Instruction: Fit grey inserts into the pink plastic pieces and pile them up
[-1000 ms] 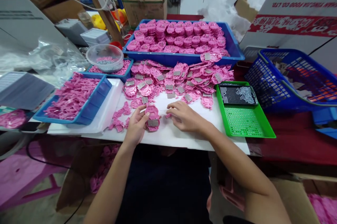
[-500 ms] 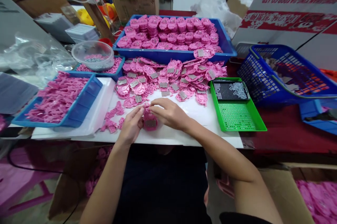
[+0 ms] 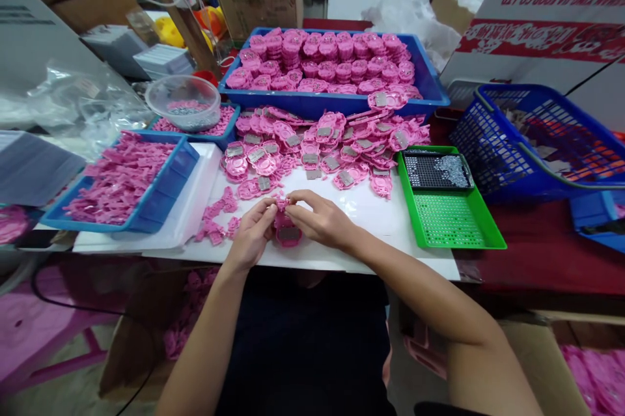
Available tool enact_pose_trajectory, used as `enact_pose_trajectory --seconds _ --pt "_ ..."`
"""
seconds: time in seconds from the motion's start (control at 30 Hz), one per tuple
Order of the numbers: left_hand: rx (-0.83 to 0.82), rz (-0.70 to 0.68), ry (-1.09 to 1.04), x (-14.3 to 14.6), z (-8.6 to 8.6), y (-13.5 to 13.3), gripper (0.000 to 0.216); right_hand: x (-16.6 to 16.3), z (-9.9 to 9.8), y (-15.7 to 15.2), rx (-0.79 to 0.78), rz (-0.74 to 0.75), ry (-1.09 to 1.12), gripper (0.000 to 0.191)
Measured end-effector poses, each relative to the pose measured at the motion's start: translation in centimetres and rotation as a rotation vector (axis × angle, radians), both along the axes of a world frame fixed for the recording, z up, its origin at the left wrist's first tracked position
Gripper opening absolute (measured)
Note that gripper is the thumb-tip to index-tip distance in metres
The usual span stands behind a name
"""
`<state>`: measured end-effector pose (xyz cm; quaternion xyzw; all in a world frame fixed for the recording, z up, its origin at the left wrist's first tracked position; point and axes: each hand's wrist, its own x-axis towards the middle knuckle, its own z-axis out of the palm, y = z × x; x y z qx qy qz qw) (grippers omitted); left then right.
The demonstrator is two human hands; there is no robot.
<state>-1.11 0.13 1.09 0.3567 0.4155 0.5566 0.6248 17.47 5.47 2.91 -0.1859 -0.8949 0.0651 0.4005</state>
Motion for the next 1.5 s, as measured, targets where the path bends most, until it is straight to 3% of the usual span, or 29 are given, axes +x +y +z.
enact_pose_trajectory --seconds 0.2,0.37,0.5,0.6,0.7,0.8,1.2,1.5 --pt "0.072 -0.023 0.048 0.0 0.1 -0.1 0.031 -0.2 0.0 -0.1 0.004 -0.002 0.022 0.024" --pt "0.167 0.034 0.194 0.0 0.9 -0.5 0.026 -0.4 0.3 -0.6 -0.005 0.009 0.052 0.023" --pt "0.335 0.138 0.374 0.6 1.3 -0.7 0.022 -0.4 1.1 -0.7 -0.149 0.027 0.152 0.02" --pt "0.525 0.305 0.511 1.5 1.0 -0.6 0.019 -0.2 1.8 -0.6 -0.276 -0.004 0.211 0.026" --pt "0.659 0.492 0.622 2.1 0.6 -0.5 0.023 0.1 2.1 -0.5 -0.299 -0.005 0.191 0.022" --pt "0.728 0.541 0.723 2.1 0.6 -0.4 0.024 0.1 1.9 -0.4 -0.313 0.01 0.16 0.017" --pt "0.795 0.579 0.889 2.9 1.2 -0.9 0.025 -0.3 1.4 -0.7 -0.375 0.032 0.162 0.018" --pt "0.684 0.508 0.783 2.7 1.1 -0.8 0.015 -0.3 1.5 -1.3 -0.352 -0.013 0.192 0.014"
